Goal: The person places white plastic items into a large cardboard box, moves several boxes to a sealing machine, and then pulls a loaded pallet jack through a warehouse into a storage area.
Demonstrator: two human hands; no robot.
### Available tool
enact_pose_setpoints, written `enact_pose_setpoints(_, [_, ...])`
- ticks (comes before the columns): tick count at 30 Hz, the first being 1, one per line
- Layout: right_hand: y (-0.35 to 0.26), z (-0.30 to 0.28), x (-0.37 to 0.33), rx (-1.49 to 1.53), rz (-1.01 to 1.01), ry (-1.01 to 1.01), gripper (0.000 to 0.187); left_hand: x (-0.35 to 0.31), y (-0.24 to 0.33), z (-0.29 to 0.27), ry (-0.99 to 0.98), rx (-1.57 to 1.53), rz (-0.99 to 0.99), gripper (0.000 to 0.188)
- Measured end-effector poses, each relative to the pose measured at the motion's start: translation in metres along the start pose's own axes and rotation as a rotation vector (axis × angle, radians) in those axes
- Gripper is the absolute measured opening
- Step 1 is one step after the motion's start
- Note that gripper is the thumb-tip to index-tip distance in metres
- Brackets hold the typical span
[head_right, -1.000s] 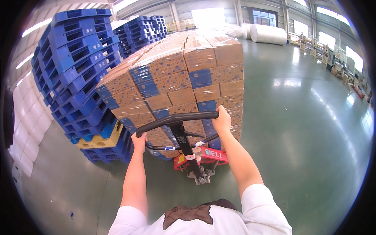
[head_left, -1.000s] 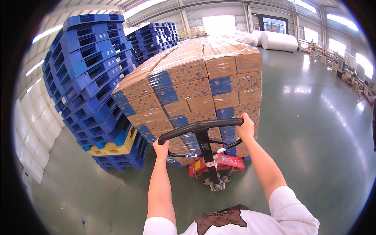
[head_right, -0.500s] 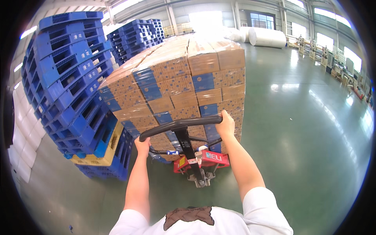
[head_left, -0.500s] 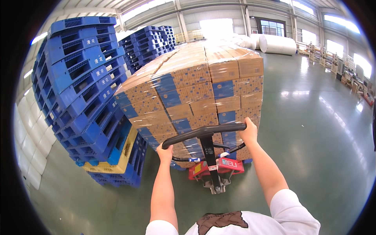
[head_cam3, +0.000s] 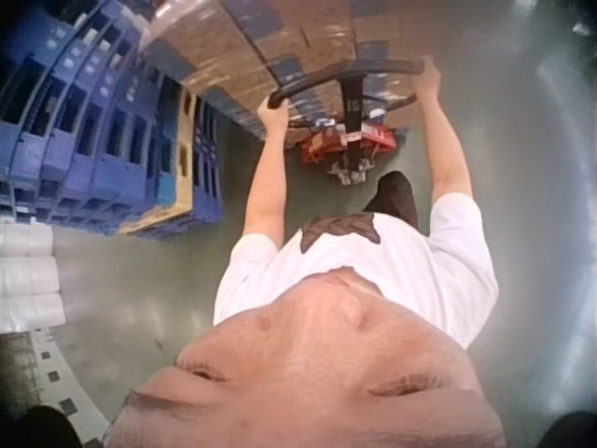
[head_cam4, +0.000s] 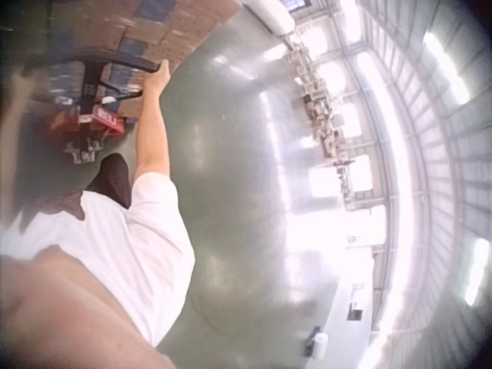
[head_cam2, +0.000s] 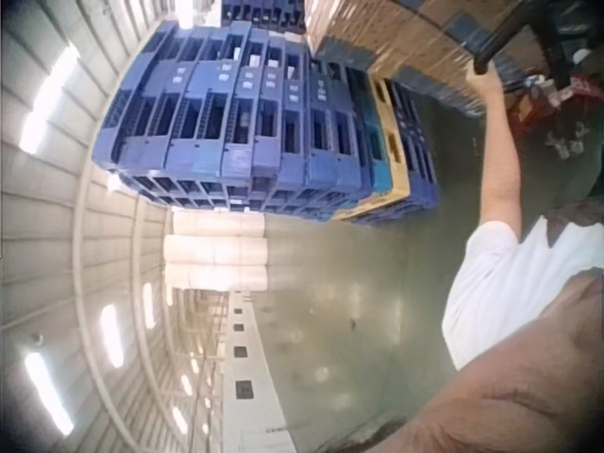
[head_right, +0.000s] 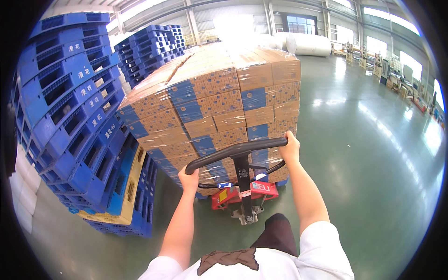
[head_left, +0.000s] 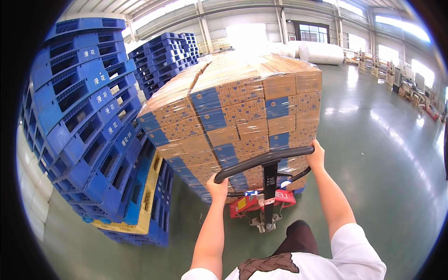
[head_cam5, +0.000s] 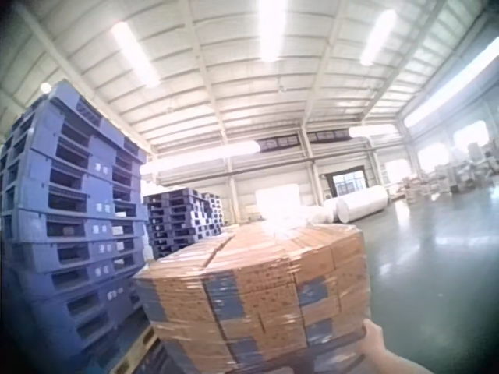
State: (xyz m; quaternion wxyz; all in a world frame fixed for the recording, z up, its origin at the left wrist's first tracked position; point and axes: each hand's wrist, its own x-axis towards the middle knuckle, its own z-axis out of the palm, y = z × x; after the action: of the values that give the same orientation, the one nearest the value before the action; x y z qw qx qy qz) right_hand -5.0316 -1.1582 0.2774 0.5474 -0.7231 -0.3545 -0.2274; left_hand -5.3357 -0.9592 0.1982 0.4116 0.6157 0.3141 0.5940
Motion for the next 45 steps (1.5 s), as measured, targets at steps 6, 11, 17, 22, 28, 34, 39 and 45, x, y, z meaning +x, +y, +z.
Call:
enact_pose_setpoints(6, [-0.004,0.034,0.000,-0.032,0.034,0.069,0.017,0.030,-0.005,-0.003,0.005,0.068,0.105,0.013])
enact_pose_setpoints(11, [-0.005,0.043,-0.008,-0.005,0.003,0.102,0.015,0.031,-0.011,-0.014,-0.015,0.066,0.088,0.009])
enact_pose_setpoints(17, [-0.012,0.029,-0.024,-0.003,0.004,0.144,0.015,0.016,-0.006,-0.027,-0.051,-0.001,0.050,0.012])
enact_pose_setpoints(22, [-0.028,0.018,-0.037,0.041,0.028,0.115,0.015,0.007,-0.019,-0.048,-0.115,-0.004,-0.033,0.015])
enact_pose_setpoints(28, [-0.034,0.021,-0.032,-0.074,0.067,0.090,0.015,0.030,0.019,-0.068,-0.446,-0.049,-0.047,0.031])
enact_pose_setpoints(34, [-0.023,-0.003,-0.054,-0.024,0.054,0.111,0.017,0.079,0.093,-0.025,-0.754,0.194,0.454,0.038])
enact_pose_setpoints(39, [-0.038,-0.004,-0.067,-0.033,0.066,0.109,0.016,0.067,0.146,0.009,-1.114,0.732,0.141,0.055])
enact_pose_setpoints(45, [-0.041,-0.052,-0.098,0.017,0.029,0.047,0.020,0.009,0.163,-0.018,-1.039,0.801,0.246,0.053])
